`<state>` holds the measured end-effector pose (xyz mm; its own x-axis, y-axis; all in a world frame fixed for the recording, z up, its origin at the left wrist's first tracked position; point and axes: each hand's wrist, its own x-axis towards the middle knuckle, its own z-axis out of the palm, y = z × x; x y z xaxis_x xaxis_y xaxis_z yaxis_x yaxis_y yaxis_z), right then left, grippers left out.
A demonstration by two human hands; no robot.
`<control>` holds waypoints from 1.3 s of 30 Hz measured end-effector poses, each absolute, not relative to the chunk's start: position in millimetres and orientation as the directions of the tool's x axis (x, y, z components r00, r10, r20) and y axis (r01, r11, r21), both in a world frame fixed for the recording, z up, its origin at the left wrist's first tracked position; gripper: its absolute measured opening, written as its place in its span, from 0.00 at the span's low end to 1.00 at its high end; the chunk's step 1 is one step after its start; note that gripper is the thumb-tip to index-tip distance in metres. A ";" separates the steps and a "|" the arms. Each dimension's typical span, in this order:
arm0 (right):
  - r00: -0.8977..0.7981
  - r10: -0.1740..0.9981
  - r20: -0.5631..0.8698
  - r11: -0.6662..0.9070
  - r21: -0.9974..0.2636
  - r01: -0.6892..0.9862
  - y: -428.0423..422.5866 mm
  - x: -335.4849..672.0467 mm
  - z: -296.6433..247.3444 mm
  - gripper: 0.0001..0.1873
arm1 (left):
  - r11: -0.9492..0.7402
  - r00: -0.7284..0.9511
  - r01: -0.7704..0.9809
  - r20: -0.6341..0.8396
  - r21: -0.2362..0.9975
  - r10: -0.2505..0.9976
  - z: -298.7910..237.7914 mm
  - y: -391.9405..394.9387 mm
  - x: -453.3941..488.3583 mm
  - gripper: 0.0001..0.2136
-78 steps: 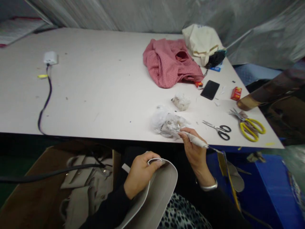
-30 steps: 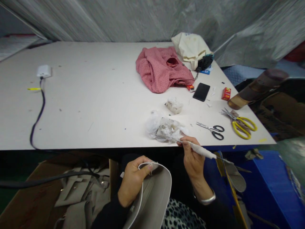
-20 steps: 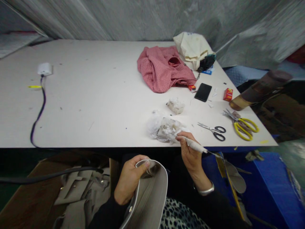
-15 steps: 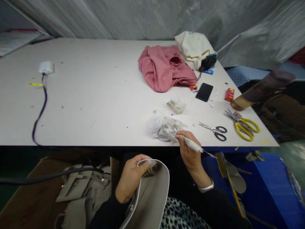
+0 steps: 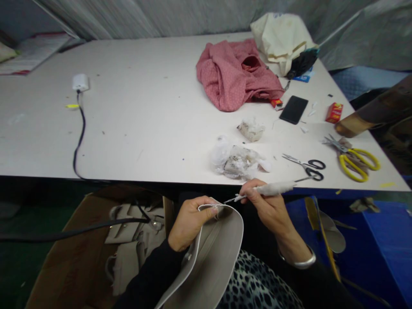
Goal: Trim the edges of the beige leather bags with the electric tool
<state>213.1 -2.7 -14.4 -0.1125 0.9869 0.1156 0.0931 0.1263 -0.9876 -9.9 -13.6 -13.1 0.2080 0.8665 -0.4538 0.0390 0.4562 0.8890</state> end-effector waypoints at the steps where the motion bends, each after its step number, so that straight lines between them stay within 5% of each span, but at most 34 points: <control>1: -0.161 0.982 0.098 0.113 -0.990 0.087 -4.2 212.6 -12.8 0.15 | 0.450 0.224 0.050 -0.449 0.892 0.865 -11.6 -13.2 -9.9 0.09; 19: -0.292 0.950 0.111 0.157 -0.978 0.139 -3.1 201.9 -15.3 0.15 | 0.400 0.256 0.103 -0.412 0.911 0.874 -12.5 -17.9 -3.1 0.06; 29: -0.599 0.721 0.348 0.596 -0.753 0.279 -32.7 220.1 -13.7 0.09 | 0.458 0.313 -0.022 -0.429 0.888 0.847 -16.6 -20.3 -3.7 0.06; 31: -0.502 0.778 0.377 0.537 -0.814 0.221 -40.3 221.5 -15.3 0.10 | 0.470 0.315 -0.030 -0.438 0.882 0.842 -18.0 -21.7 -3.7 0.07; 35: -0.045 0.937 0.346 0.347 -0.937 0.023 -50.8 218.5 -19.2 0.12 | 0.469 0.260 -0.001 -0.453 0.883 0.853 -17.4 -27.6 -4.7 0.08; 39: -0.007 0.960 0.279 0.279 -0.960 0.014 -60.3 211.3 -19.9 0.10 | 0.322 0.246 0.146 -0.350 0.935 0.904 -7.5 -38.2 -1.9 0.08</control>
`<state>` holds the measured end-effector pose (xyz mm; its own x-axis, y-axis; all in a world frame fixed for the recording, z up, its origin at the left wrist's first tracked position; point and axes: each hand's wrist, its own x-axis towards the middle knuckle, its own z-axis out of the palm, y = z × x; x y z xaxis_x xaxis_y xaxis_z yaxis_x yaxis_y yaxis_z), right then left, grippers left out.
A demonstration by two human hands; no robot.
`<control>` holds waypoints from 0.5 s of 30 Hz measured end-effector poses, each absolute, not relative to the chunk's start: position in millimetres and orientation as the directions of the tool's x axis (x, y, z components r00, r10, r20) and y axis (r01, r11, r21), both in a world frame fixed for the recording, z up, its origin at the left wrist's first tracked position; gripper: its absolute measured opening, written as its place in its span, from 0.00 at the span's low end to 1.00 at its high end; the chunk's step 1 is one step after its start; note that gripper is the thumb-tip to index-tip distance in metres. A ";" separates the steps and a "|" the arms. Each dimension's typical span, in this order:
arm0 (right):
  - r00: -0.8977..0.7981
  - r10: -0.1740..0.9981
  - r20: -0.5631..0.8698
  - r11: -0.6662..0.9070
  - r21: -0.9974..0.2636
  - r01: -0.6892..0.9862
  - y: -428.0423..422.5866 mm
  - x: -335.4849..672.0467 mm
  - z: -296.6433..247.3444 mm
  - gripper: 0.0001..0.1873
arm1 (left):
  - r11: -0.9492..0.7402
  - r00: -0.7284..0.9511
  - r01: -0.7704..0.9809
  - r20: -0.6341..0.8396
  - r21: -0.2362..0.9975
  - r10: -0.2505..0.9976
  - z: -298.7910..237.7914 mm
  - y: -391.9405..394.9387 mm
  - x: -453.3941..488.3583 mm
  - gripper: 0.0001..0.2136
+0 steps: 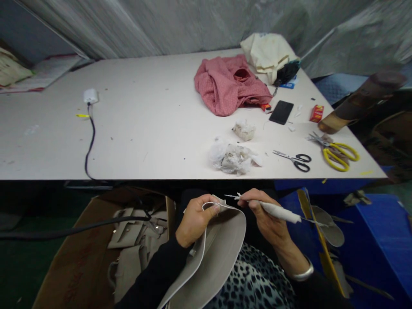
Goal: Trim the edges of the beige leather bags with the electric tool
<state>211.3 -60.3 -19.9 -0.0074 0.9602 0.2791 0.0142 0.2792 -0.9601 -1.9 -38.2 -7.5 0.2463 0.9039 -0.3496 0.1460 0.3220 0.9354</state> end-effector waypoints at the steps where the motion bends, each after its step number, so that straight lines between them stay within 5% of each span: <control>1: 0.006 0.965 0.263 0.263 -0.965 -0.016 -62.8 209.7 -19.1 0.10 | 0.285 0.239 0.182 -0.323 0.941 0.915 -3.5 -40.1 -1.3 0.08; 7: 0.147 0.958 0.245 0.254 -0.966 -0.046 -73.1 209.7 0.4 0.12 | 0.183 -0.050 0.209 -0.176 0.961 0.983 27.5 -25.3 -25.2 0.09; 11: 0.242 0.932 0.271 0.282 -0.959 -0.014 -72.7 212.7 17.7 0.07 | 0.090 -0.349 0.085 -0.055 0.992 0.936 49.9 -12.8 -62.9 0.13; 15: 0.267 0.932 0.247 0.260 -0.965 -0.015 -72.2 212.5 19.7 0.07 | 0.053 -0.473 0.058 -0.019 0.997 0.881 55.1 -35.3 -86.8 0.14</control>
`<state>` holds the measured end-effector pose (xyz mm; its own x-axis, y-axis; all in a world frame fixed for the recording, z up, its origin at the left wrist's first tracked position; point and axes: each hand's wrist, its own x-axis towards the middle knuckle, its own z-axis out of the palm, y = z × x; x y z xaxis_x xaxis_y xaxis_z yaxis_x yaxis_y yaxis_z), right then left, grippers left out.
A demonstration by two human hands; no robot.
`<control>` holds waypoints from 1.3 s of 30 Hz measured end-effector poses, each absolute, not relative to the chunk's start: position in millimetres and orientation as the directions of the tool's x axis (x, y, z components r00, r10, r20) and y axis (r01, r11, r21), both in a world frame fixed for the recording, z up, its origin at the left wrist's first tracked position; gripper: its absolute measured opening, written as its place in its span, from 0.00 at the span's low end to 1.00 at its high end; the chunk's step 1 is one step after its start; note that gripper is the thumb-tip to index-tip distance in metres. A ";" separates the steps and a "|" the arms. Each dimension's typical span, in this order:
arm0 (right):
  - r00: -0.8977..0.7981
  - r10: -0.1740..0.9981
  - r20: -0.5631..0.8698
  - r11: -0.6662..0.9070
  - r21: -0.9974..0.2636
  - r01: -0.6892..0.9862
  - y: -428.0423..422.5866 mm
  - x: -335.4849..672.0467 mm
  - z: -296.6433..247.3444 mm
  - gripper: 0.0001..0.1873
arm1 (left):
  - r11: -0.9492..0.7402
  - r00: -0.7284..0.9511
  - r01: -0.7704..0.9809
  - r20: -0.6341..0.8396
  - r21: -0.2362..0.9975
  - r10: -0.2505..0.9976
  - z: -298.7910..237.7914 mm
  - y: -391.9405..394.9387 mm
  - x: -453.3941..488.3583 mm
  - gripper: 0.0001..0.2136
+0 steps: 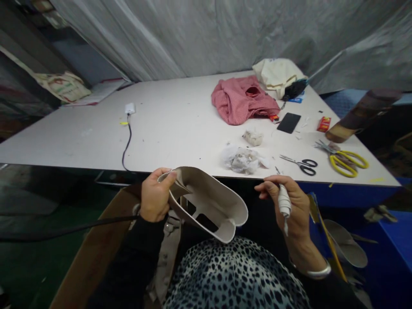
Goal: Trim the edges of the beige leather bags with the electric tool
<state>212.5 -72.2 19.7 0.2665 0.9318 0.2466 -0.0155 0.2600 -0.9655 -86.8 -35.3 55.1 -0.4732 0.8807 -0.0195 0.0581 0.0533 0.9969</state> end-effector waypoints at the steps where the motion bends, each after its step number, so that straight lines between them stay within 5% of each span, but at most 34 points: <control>1: 0.243 0.943 0.228 0.235 -0.972 -0.001 -72.8 211.9 17.2 0.08 | 0.064 -0.487 0.075 -0.020 0.995 0.873 51.0 -45.3 -89.9 0.14; 7: 0.080 0.990 0.117 0.104 -0.983 0.153 -83.8 201.3 -8.0 0.09 | 0.084 -0.616 0.236 0.082 0.968 0.784 5.5 -93.3 -101.1 0.13; 13: -0.105 0.952 0.286 0.305 -0.895 0.326 -86.5 184.4 -8.6 0.14 | 0.052 -0.672 0.278 0.156 0.959 0.724 -3.1 -95.7 -101.6 0.14; 19: -0.354 0.907 0.227 0.418 -0.580 0.699 -73.7 162.0 13.1 0.10 | 0.055 -0.662 0.314 0.177 0.948 0.729 -5.2 -96.1 -98.2 0.13; 26: -0.341 0.921 0.186 0.381 -0.264 0.886 -64.1 138.6 5.9 0.10 | 0.116 -0.586 0.415 0.167 0.902 0.793 -12.1 -103.3 -99.3 0.10; 33: -0.226 0.923 0.312 0.354 -0.454 0.818 -65.8 147.4 -10.4 0.08 | 0.138 -0.607 0.446 0.185 0.884 0.772 -20.2 -105.0 -103.3 0.10; 39: -0.046 0.969 0.242 0.217 -0.750 0.624 -65.4 153.6 -15.9 0.14 | 0.138 -0.614 0.433 0.179 0.891 0.769 -21.5 -107.4 -103.8 0.12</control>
<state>153.6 -65.4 -15.9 -0.0459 0.9691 0.2425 0.6241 0.2173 -0.7505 -103.8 -107.4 -21.5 -0.6136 0.7690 0.1793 0.4328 0.1376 0.8909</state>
